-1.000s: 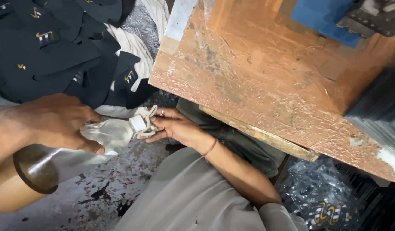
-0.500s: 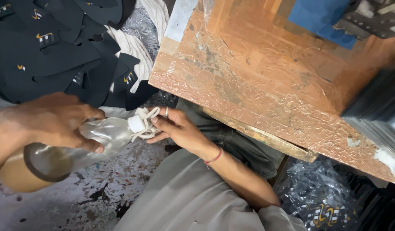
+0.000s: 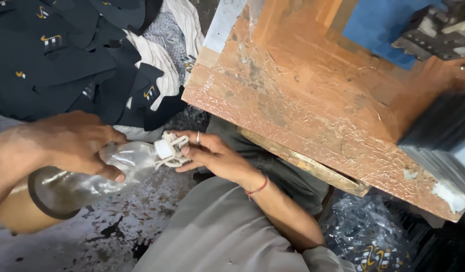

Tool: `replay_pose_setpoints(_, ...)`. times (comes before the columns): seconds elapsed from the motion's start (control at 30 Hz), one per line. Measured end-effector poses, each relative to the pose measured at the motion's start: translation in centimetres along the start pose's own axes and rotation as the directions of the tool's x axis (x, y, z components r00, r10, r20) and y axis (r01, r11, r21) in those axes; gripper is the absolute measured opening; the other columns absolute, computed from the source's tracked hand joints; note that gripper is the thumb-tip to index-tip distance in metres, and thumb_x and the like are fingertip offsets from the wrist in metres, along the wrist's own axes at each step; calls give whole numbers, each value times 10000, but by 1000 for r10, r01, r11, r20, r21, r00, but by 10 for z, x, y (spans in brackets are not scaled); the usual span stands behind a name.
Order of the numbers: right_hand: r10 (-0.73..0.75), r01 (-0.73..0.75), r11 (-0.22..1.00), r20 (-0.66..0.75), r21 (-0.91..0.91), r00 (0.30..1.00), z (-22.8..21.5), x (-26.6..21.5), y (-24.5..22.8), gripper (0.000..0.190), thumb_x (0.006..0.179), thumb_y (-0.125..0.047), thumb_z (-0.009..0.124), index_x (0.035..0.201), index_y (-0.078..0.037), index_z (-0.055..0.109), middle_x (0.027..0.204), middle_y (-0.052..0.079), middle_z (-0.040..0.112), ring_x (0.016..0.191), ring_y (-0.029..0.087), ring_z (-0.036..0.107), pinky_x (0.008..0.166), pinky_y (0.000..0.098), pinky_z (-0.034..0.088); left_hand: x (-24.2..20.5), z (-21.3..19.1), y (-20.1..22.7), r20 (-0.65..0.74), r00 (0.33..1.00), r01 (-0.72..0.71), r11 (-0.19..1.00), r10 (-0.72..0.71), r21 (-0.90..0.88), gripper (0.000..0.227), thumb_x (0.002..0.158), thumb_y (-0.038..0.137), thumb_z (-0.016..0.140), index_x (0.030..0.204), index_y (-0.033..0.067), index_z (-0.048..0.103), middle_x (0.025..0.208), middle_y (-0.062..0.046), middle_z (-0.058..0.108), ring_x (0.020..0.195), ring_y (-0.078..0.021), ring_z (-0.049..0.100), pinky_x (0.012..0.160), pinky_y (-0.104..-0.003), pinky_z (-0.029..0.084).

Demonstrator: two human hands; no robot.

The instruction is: The person wipes the surface of a plastic-wrapped sticker sheet using a white cloth. They repeatedly rub the cloth over the printed design to clean the surface, occasionally lifting the sheet to inspect it before continuing the wiping process.

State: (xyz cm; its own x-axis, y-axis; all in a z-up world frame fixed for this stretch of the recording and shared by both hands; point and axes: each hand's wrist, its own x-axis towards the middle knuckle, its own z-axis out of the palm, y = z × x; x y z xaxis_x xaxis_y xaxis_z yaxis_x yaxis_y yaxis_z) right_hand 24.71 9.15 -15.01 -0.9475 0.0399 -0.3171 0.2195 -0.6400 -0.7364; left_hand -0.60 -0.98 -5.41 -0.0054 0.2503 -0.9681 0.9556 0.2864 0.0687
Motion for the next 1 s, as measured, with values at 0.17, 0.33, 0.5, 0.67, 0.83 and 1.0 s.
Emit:
replay_pose_setpoints(0.17, -4, -9, 998, 221, 60, 975, -11, -6, -1, 692, 979, 117, 596, 1600, -58, 346, 1417, 98, 588, 1267, 198, 621, 1012, 329, 524, 1, 3, -3, 69, 998, 12, 999, -15, 43, 749, 770, 655, 765, 1350, 193, 665, 929, -81, 827, 1028, -253, 774, 902, -374, 574)
replay_pose_setpoints(0.33, -68, 84, 985, 111, -151, 991, -12, -4, 13, 612, 1026, 114, 599, 1595, -15, 413, 1354, 101, 648, 1155, 149, 659, 988, 311, 602, 6, 4, -4, -24, 998, -65, 998, 65, 16, 796, 702, 669, 792, 1324, 189, 662, 1042, -97, 764, 1128, -290, 704, 978, -400, 552)
replay_pose_setpoints(0.5, -139, 163, 913, 91, -373, 986, 0, -7, -14, 594, 1005, 92, 584, 1564, -57, 447, 1259, 87, 712, 1022, 108, 708, 850, 262, 624, 1, 0, -1, -13, 999, -51, 999, 51, 3, 759, 708, 663, 780, 1310, 210, 682, 1022, -109, 786, 1103, -296, 720, 968, -400, 560)
replay_pose_setpoints(0.67, -207, 232, 827, 107, -512, 973, -3, -6, -11, 592, 968, 97, 614, 1522, -83, 509, 1133, 82, 774, 918, 110, 767, 662, 244, 538, 3, 4, -3, 2, 993, -118, 993, 117, 15, 672, 719, 664, 754, 1234, 232, 742, 989, -104, 794, 1054, -288, 739, 942, -395, 559)
replay_pose_setpoints(0.83, -323, 322, 689, 122, -649, 938, -4, -4, -5, 587, 944, 97, 600, 1497, -94, 557, 1037, 113, 778, 877, 134, 788, 674, 266, 561, 17, 17, -18, -2, 996, -90, 996, 90, -3, 701, 712, 673, 747, 1248, 221, 722, 967, -111, 771, 1033, -287, 735, 927, -395, 570)
replay_pose_setpoints(1.0, -376, 244, 572, 14, -783, 926, 2, -4, 29, 459, 963, 29, 630, 1410, -80, 635, 978, 150, 729, 837, 248, 756, 707, 337, 568, 52, 48, -45, -142, 963, -225, 973, 229, 50, 814, 660, 764, 787, 1275, 239, 699, 1006, -112, 736, 1023, -303, 697, 894, -414, 547)
